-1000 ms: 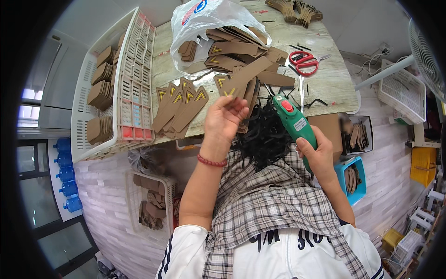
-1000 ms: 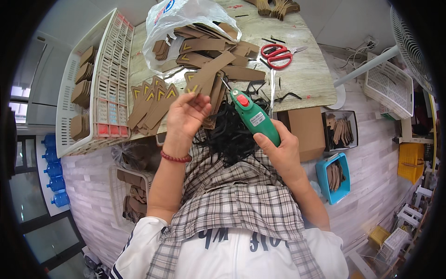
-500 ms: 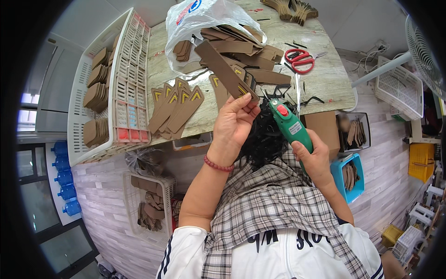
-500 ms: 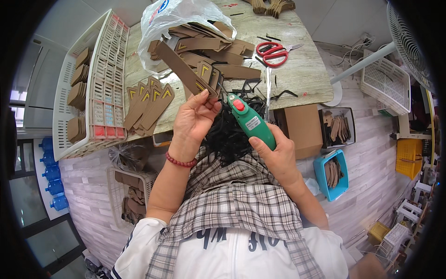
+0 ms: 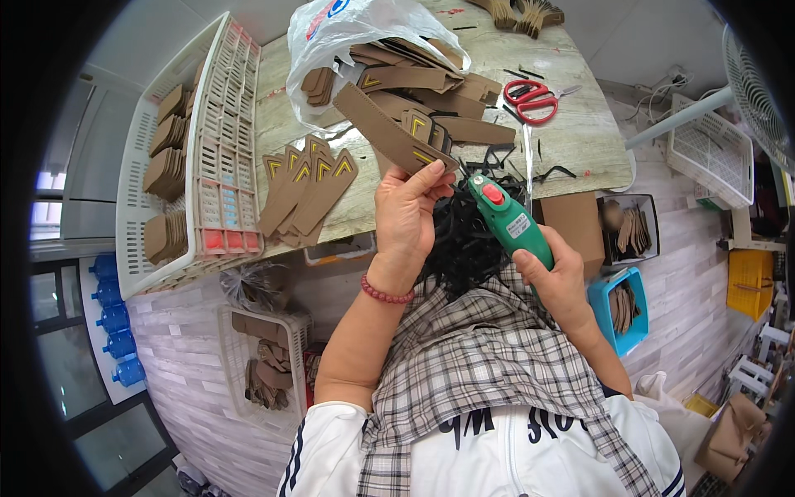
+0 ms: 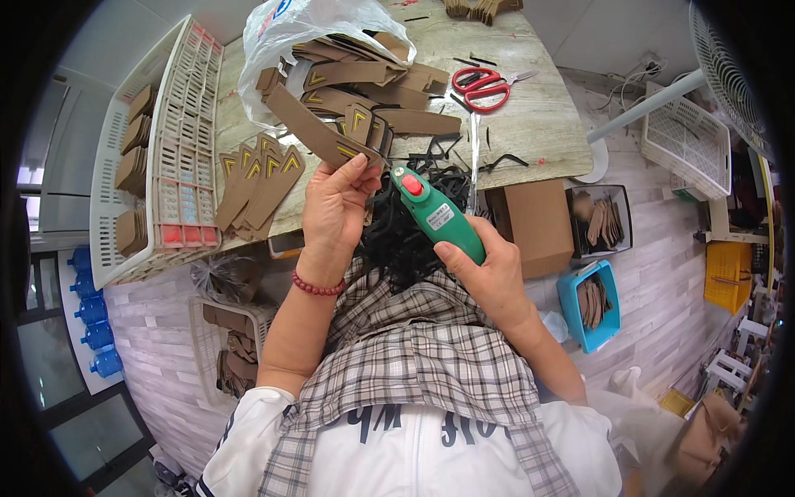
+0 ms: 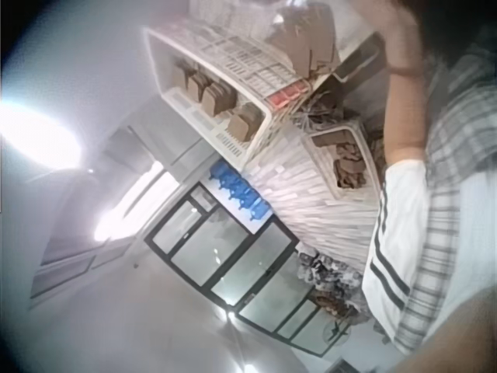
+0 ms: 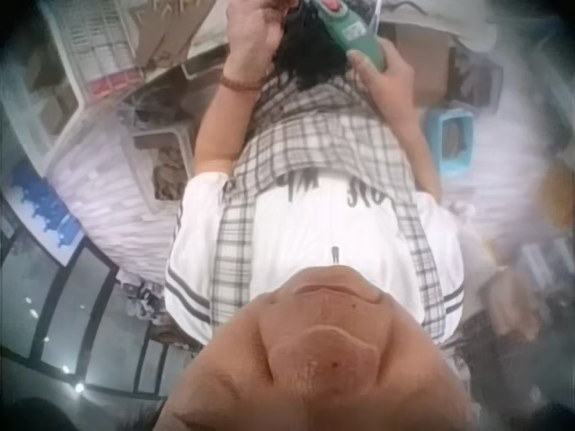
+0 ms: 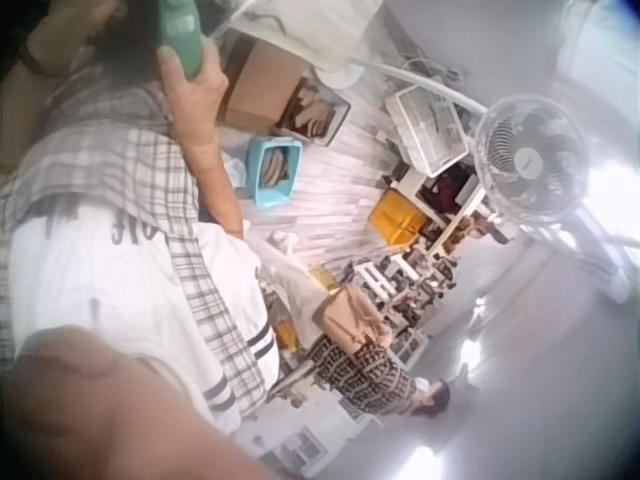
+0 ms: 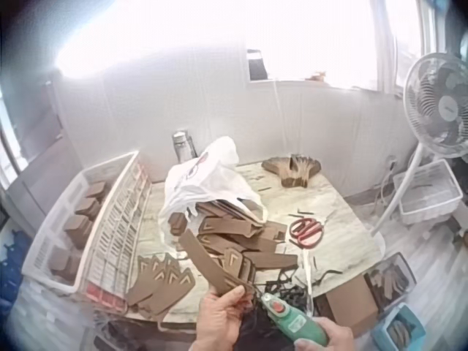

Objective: The person uses a green rotary tool to trim the edges of small brown cardboard pieces marked with yellow lines. They hold each piece in the left hand and guide the tool along the edges, then place the trimmed pieces into a white plastic basket.

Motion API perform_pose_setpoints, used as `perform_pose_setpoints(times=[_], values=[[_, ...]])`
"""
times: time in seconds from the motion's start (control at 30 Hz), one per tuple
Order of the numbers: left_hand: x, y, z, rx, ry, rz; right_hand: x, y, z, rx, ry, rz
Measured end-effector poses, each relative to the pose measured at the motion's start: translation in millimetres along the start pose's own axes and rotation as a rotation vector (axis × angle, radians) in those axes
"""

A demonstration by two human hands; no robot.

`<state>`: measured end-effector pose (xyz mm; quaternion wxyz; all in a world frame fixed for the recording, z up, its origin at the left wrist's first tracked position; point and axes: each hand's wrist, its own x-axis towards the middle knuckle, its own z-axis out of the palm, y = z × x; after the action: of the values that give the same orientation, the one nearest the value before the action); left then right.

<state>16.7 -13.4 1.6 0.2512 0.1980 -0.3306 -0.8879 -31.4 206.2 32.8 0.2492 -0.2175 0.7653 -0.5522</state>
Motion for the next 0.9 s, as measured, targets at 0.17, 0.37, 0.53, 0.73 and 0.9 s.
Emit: perform_pose_setpoints(times=[0.17, 0.37, 0.53, 0.73, 0.9], values=[[-2.5, -3.0, 1.3, 0.015, 0.006, 0.015, 0.6, -1.2, -0.8, 0.001, -0.012, 0.010], [-3.3, -3.3, 5.5, 0.008, 0.020, 0.089, -0.9, -1.2, -1.8, 0.027, -0.016, 0.021], [-3.6, -7.1, 6.3, -0.003, 0.021, 0.077, 0.0, -1.4, -1.0, 0.054, -0.013, 0.022], [-2.7, -6.5, 6.7, -0.001, -0.004, 0.048, 0.1, -1.6, -4.1, 0.073, -0.018, 0.018], [-3.0, -3.2, 6.8, 0.082, -0.008, 0.041, 1.1, -1.0, -6.4, 0.067, -0.027, 0.023]])
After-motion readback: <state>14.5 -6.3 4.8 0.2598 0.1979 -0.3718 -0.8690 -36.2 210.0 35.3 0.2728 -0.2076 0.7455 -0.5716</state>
